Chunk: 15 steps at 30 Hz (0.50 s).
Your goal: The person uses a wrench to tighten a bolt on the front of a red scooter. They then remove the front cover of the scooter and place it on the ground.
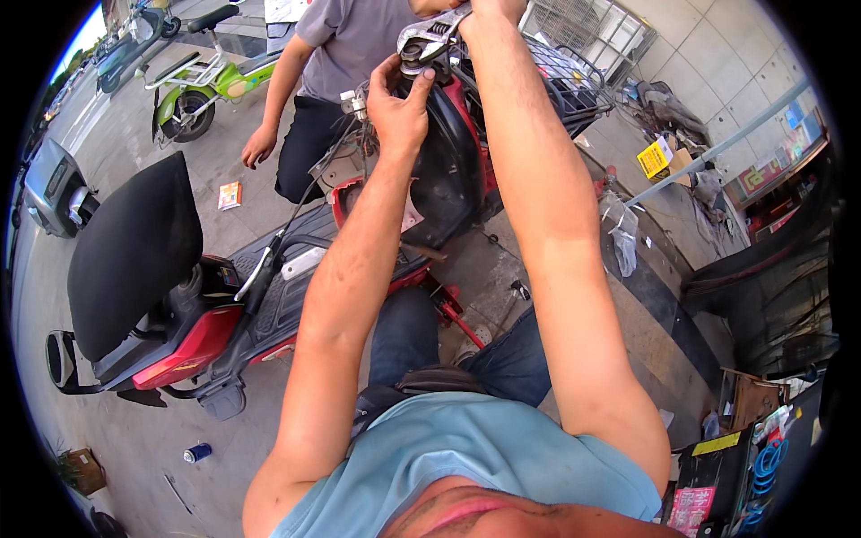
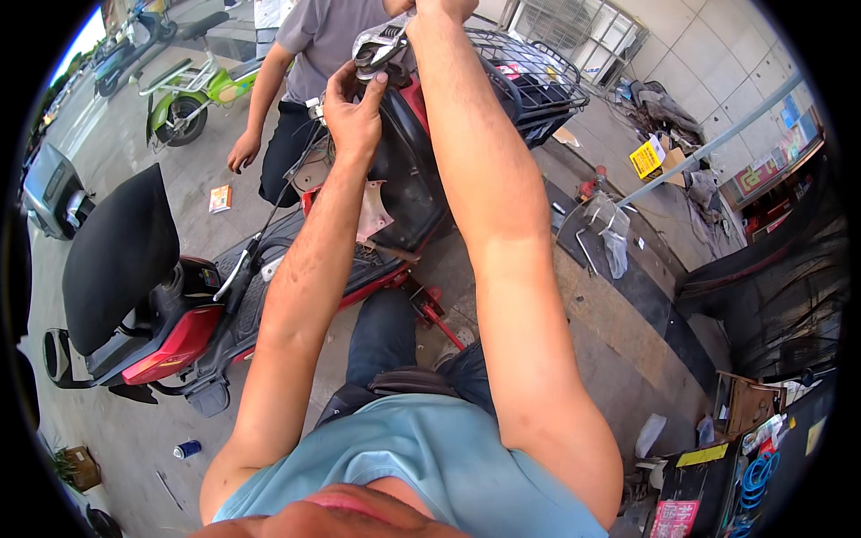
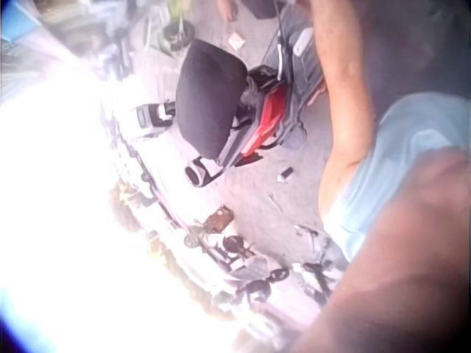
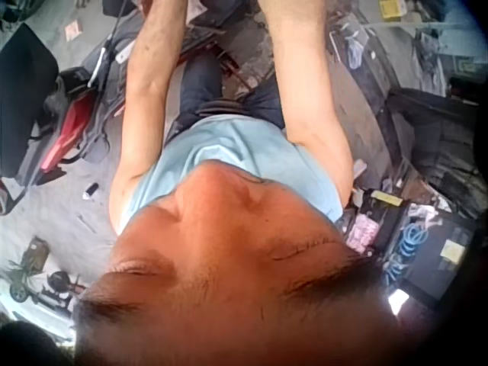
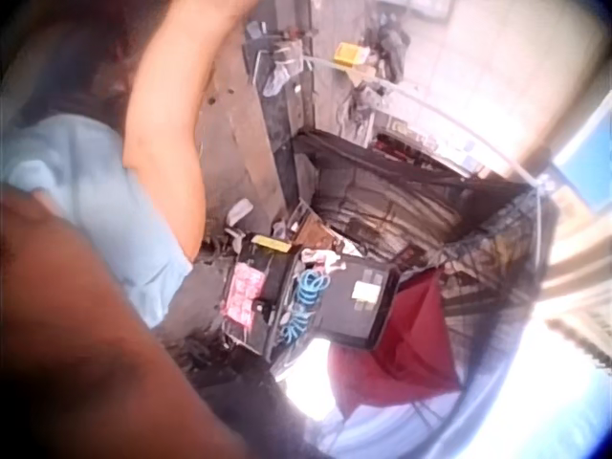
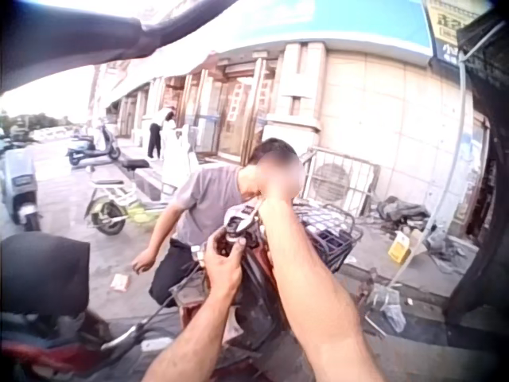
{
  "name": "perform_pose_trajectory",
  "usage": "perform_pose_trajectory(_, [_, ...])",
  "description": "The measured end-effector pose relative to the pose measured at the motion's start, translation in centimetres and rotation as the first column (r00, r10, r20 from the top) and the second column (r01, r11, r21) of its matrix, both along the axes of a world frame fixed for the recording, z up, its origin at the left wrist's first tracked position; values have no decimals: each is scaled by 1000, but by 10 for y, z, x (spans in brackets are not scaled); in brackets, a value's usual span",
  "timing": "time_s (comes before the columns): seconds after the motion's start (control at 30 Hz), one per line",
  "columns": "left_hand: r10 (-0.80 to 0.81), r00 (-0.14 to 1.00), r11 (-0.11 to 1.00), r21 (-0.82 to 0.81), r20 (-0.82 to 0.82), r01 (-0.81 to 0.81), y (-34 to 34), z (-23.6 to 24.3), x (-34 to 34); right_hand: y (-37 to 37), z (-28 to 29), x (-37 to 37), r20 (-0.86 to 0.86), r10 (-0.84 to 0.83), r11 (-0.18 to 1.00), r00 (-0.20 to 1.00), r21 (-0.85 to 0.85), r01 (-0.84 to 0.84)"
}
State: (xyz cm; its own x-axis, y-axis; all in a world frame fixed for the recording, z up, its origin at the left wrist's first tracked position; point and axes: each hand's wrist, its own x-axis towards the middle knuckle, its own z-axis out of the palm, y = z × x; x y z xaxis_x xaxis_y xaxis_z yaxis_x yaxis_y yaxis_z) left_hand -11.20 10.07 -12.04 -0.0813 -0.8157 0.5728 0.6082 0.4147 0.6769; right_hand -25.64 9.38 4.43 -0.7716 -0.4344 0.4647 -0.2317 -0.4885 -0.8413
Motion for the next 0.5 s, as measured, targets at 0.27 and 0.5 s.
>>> perform_pose_trajectory(0.27, [38,999,999,-26,-26,-39,-3,-10,-11,118,-99,133,-275,-114,872,955,-488,-37])
perform_pose_trajectory(0.5, [4,983,990,135,182,-30,5,-12,1,82,-96,176,-959,-225,957,-173,-251,145])
